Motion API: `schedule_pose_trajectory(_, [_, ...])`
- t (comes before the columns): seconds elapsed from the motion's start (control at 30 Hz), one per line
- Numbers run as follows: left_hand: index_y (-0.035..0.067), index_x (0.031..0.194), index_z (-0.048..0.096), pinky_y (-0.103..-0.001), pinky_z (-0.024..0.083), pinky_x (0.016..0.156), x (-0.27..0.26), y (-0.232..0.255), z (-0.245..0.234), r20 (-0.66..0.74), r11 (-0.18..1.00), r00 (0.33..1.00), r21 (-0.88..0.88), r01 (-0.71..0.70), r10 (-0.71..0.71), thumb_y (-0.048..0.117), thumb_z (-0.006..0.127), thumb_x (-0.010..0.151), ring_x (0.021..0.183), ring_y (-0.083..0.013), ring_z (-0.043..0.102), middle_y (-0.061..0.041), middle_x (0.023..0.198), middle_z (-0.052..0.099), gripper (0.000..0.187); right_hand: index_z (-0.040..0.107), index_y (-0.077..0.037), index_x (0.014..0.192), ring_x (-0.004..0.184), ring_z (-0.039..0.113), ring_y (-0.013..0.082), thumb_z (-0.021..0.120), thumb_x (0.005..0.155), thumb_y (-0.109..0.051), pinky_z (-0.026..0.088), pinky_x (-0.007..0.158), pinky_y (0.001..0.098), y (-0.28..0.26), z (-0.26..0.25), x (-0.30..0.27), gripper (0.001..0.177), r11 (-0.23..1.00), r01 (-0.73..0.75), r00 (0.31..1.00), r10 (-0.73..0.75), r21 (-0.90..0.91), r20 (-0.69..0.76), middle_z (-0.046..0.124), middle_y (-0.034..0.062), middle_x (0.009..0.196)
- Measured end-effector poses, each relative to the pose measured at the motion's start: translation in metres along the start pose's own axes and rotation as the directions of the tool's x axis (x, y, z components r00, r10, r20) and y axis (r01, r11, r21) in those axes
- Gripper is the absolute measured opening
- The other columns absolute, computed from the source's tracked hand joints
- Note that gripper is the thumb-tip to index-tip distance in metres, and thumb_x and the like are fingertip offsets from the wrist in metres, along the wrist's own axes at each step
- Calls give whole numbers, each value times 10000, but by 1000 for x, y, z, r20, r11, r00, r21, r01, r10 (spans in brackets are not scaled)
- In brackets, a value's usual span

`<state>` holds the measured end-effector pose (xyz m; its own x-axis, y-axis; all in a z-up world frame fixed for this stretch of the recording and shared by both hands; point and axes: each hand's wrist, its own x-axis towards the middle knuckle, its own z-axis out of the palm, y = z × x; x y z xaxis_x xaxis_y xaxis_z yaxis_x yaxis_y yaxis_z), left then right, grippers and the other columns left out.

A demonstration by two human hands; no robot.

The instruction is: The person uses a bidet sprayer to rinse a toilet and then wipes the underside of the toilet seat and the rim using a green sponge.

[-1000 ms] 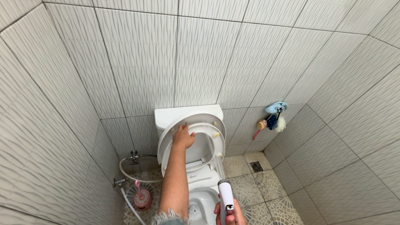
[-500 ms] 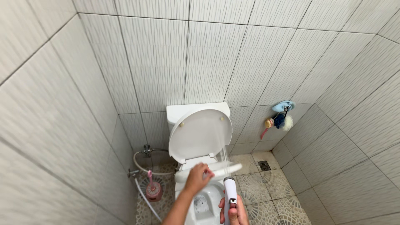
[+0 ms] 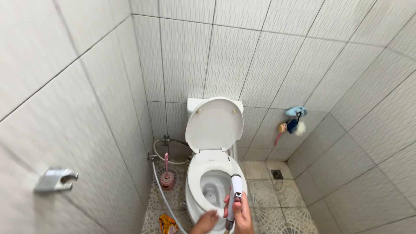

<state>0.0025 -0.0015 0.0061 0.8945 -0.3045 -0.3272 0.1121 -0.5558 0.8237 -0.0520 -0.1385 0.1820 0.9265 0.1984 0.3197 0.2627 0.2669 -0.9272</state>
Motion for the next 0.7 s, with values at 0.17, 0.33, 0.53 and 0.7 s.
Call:
schedule_pose_trajectory(0.17, [54,1213,693,-312,552,910,-29,36,-20,-335,715,940,-642,-278,65,390,520,1025,1012,-180,718,-60,1100,765,421,444,-6,1387,722,591,128,498,1009,-534,476,626,264,-19,13,-44,652,998,-60,998,60,-31,12,603,80,1047])
schedule_pose_trajectory(0.33, [31,1202,688,-327,503,703,-106,91,-35,-281,471,954,-830,-297,106,455,410,1113,678,-151,524,-70,1041,717,515,452,2,1372,739,575,121,501,1024,-546,483,646,264,-14,36,-80,651,992,-99,994,95,81,50,583,60,1059])
schedule_pose_trajectory(0.53, [67,1143,730,-313,557,702,-157,68,5,-199,576,977,-809,-118,-80,485,296,1068,719,-137,639,-53,998,781,607,388,-108,1470,654,569,109,477,975,-550,483,591,256,23,67,-152,670,982,-188,978,189,16,-90,573,24,801])
schedule_pose_trajectory(0.7, [11,1006,734,-386,542,734,-195,20,36,-329,848,889,-518,111,-318,542,293,1070,759,-248,709,-138,840,746,693,439,-69,1413,650,573,107,461,1027,-478,484,574,265,55,84,-209,563,970,-243,967,244,22,-79,603,19,841])
